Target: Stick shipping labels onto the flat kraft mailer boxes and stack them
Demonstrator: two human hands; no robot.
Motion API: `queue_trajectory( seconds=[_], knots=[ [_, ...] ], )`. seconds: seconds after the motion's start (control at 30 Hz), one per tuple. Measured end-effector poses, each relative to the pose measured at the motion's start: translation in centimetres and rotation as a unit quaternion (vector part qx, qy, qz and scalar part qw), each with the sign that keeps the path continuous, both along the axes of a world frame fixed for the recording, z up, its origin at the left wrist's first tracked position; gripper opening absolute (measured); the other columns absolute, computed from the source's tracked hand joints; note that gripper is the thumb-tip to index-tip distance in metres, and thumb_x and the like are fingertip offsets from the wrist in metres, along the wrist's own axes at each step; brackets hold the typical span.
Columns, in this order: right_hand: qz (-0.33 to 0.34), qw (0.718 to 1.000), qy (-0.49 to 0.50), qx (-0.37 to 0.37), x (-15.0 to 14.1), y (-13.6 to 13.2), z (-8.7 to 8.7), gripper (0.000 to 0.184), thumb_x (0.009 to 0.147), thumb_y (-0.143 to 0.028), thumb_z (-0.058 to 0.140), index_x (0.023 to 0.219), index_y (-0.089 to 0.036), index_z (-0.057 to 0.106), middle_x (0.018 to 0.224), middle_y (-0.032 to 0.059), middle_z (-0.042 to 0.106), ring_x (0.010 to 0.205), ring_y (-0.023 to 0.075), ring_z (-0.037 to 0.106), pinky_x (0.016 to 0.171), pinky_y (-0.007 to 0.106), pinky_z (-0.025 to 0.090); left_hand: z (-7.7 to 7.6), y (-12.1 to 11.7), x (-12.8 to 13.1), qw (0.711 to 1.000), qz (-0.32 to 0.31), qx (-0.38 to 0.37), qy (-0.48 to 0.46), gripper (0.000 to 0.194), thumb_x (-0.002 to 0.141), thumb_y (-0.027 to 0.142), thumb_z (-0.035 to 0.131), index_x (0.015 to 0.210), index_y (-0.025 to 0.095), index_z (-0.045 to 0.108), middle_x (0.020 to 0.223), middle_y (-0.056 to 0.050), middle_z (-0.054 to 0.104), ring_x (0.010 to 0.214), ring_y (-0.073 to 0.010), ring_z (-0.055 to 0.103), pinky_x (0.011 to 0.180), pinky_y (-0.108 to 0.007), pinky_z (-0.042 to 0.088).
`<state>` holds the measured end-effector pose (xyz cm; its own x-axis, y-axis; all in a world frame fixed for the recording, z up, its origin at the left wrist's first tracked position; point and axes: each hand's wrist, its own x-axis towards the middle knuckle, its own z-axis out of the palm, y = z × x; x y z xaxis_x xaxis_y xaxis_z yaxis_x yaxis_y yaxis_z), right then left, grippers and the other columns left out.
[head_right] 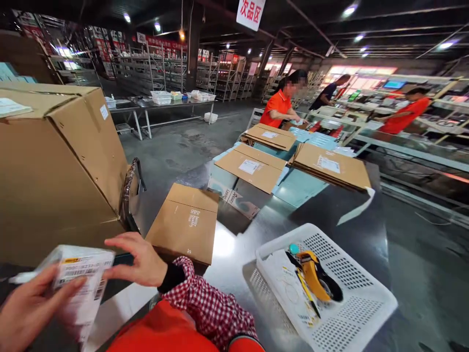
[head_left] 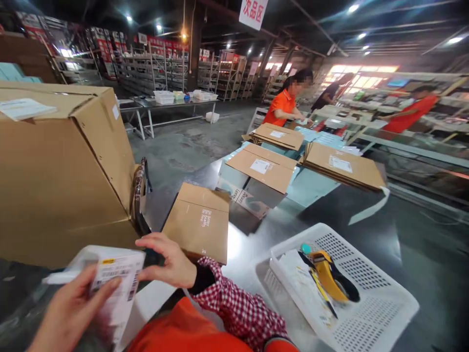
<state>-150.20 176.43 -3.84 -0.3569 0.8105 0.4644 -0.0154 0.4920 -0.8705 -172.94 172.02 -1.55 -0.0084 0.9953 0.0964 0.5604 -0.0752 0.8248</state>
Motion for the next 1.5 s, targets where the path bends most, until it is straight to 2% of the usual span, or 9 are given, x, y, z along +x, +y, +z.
queue_trajectory(
  seconds=[0.17, 0.27, 0.5, 0.67, 0.9, 1.1, 1.23, 1.37, 1.5],
  knots=[
    [-0.112, 0.989, -0.040, -0.090, -0.1, -0.9, -2.9, 0.036, 0.079, -0.051, 0.061, 0.088, -0.017, 0.071, 0.079, 0.0039, 0.066, 0.073, 0.0140, 0.059, 0.072, 0.026, 0.047, -5.3, 2.4, 4.2, 0.985, 0.000, -0.077, -0.154, 0.052, 0.060, 0.053, 0.075, 0.095, 0.018, 0.059, 0.086, -0.007, 0.071, 0.074, -0.0234, 0.068, 0.065, -0.031, 0.058],
    [-0.125, 0.982, -0.051, -0.133, 1.0, -1.1, -5.1, 0.041, 0.078, -0.055, 0.061, 0.085, -0.016, 0.072, 0.073, 0.0034, 0.067, 0.065, 0.0126, 0.058, 0.064, 0.024, 0.046, -8.2, 3.4, 4.6, 0.964, 0.017, -0.098, -0.247, 0.067, 0.056, 0.048, 0.080, 0.111, 0.020, 0.054, 0.118, -0.010, 0.061, 0.086, -0.0235, 0.067, 0.072, -0.032, 0.059],
    [-0.220, 0.960, -0.077, -0.153, 1.0, -1.2, -8.4, 0.031, 0.087, -0.046, 0.053, 0.091, -0.021, 0.072, 0.081, 0.0043, 0.072, 0.072, 0.0158, 0.066, 0.069, 0.025, 0.050, -10.7, 6.9, 4.9, 0.957, -0.120, -0.223, -0.143, 0.053, 0.062, 0.063, 0.068, 0.087, 0.016, 0.066, 0.076, -0.005, 0.071, 0.066, -0.0213, 0.065, 0.059, -0.027, 0.054],
    [-0.325, 0.938, -0.099, -0.064, 0.9, -1.1, -10.9, 0.022, 0.090, -0.034, 0.049, 0.095, -0.025, 0.068, 0.094, 0.0062, 0.072, 0.089, 0.0216, 0.067, 0.080, 0.035, 0.052, -12.9, 9.0, 5.1, 0.955, -0.190, -0.203, -0.098, 0.057, 0.074, 0.068, 0.051, 0.096, 0.019, 0.071, 0.100, -0.007, 0.072, 0.094, -0.0252, 0.066, 0.080, -0.029, 0.054],
    [-0.621, 0.774, 0.068, -0.104, 9.2, 5.0, -7.8, 0.022, 0.086, -0.040, 0.047, 0.089, -0.020, 0.054, 0.081, 0.0027, 0.061, 0.071, 0.0148, 0.057, 0.068, 0.029, 0.048, -17.5, 11.5, 1.5, 0.952, -0.280, -0.111, -0.048, 0.029, 0.082, 0.048, 0.054, 0.091, 0.027, 0.073, 0.090, -0.003, 0.070, 0.085, -0.0220, 0.067, 0.075, -0.027, 0.054],
    [-0.379, 0.875, -0.116, -0.278, 12.7, 11.3, -12.8, 0.044, 0.069, -0.026, 0.066, 0.107, -0.018, 0.044, 0.093, 0.0033, 0.063, 0.079, 0.0153, 0.062, 0.072, 0.030, 0.050, -18.7, 12.0, 1.6, 0.943, -0.322, -0.085, -0.017, 0.030, 0.086, 0.039, 0.048, 0.100, 0.027, 0.071, 0.103, -0.006, 0.069, 0.098, -0.0233, 0.065, 0.084, -0.029, 0.053],
    [-0.378, 0.835, -0.261, -0.304, 12.3, 12.7, -16.6, 0.058, 0.067, -0.018, 0.067, 0.119, -0.015, 0.042, 0.109, 0.0106, 0.062, 0.097, 0.0208, 0.061, 0.085, 0.037, 0.048, -19.1, 12.2, 4.0, 0.957, -0.282, -0.063, 0.024, 0.034, 0.088, 0.032, 0.038, 0.099, 0.023, 0.069, 0.116, -0.008, 0.065, 0.105, -0.0225, 0.063, 0.092, -0.032, 0.051],
    [-0.376, 0.812, -0.329, -0.300, 12.5, 12.9, -17.1, 0.078, 0.061, -0.019, 0.073, 0.130, -0.008, 0.039, 0.127, 0.0210, 0.052, 0.116, 0.0301, 0.051, 0.097, 0.043, 0.041, -20.0, 12.7, 5.9, 0.951, -0.297, -0.054, 0.072, 0.036, 0.090, 0.029, 0.033, 0.098, 0.020, 0.066, 0.128, -0.010, 0.059, 0.114, -0.0226, 0.059, 0.095, -0.032, 0.048],
    [-0.435, 0.719, -0.474, -0.263, 11.2, 12.3, -17.1, 0.092, 0.071, -0.042, 0.069, 0.143, -0.006, 0.025, 0.145, 0.0281, 0.029, 0.131, 0.0377, 0.035, 0.104, 0.052, 0.030, -20.1, 12.9, 6.9, 0.917, -0.331, -0.101, 0.201, 0.037, 0.091, 0.024, 0.027, 0.094, 0.020, 0.064, 0.141, -0.011, 0.046, 0.099, -0.0227, 0.066, 0.073, -0.030, 0.052]
  ],
)
